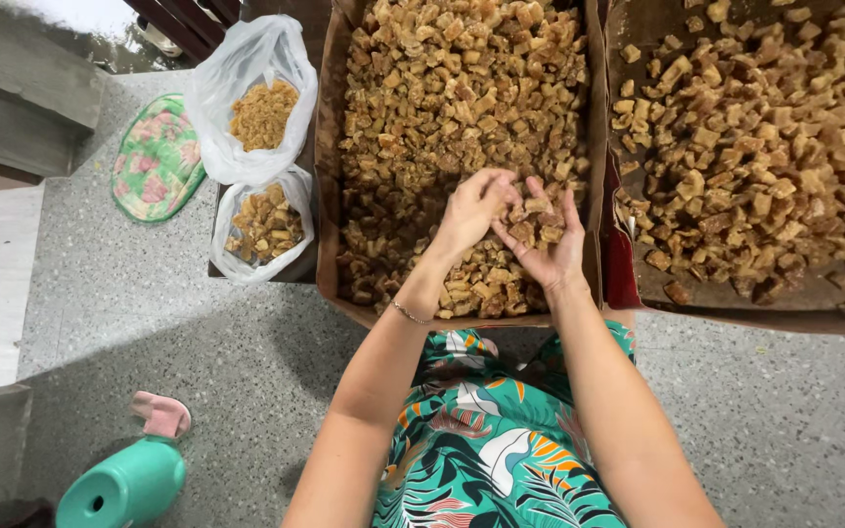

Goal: The person sorts small, brown, cubed food items by hand, moving them between two large cardboard boxes. The person scoops handfuls of the items from one box and transfers them to the other, occasionally breaking up clumps. The task involves repetitive manual handling of the food items without the use of tools.

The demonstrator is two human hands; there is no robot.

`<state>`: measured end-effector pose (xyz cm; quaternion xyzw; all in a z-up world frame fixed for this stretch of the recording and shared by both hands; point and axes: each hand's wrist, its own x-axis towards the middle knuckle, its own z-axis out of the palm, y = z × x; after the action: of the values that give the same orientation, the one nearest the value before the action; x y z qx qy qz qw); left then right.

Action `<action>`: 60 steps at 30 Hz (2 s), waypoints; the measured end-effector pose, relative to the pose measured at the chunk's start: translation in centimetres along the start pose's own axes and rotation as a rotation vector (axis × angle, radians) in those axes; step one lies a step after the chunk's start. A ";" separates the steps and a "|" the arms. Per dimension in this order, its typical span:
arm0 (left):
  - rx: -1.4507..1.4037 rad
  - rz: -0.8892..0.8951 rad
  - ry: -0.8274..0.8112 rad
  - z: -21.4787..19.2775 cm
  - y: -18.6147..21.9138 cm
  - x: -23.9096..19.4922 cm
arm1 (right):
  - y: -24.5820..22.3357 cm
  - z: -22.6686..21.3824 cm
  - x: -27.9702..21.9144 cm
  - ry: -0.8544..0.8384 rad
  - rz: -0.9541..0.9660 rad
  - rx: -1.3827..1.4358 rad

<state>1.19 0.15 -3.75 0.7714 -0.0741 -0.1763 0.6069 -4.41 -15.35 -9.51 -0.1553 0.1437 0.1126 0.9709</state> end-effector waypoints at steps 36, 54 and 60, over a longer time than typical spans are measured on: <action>0.189 0.192 -0.100 0.4 0.9 -1.2 | 0.6 -3.0 1.2 -0.021 0.015 -0.121; 0.118 -0.059 0.034 1.0 2.9 -1.3 | -0.2 1.1 -0.5 0.043 -0.036 0.080; 0.264 0.123 0.223 -2.1 -4.3 -4.0 | 0.0 -1.4 0.2 -0.117 -0.041 0.161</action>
<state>-2.18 4.41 -6.72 0.8531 -0.0758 -0.0409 0.5146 -4.53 -15.77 -10.86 -0.0731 0.0922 0.0895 0.9890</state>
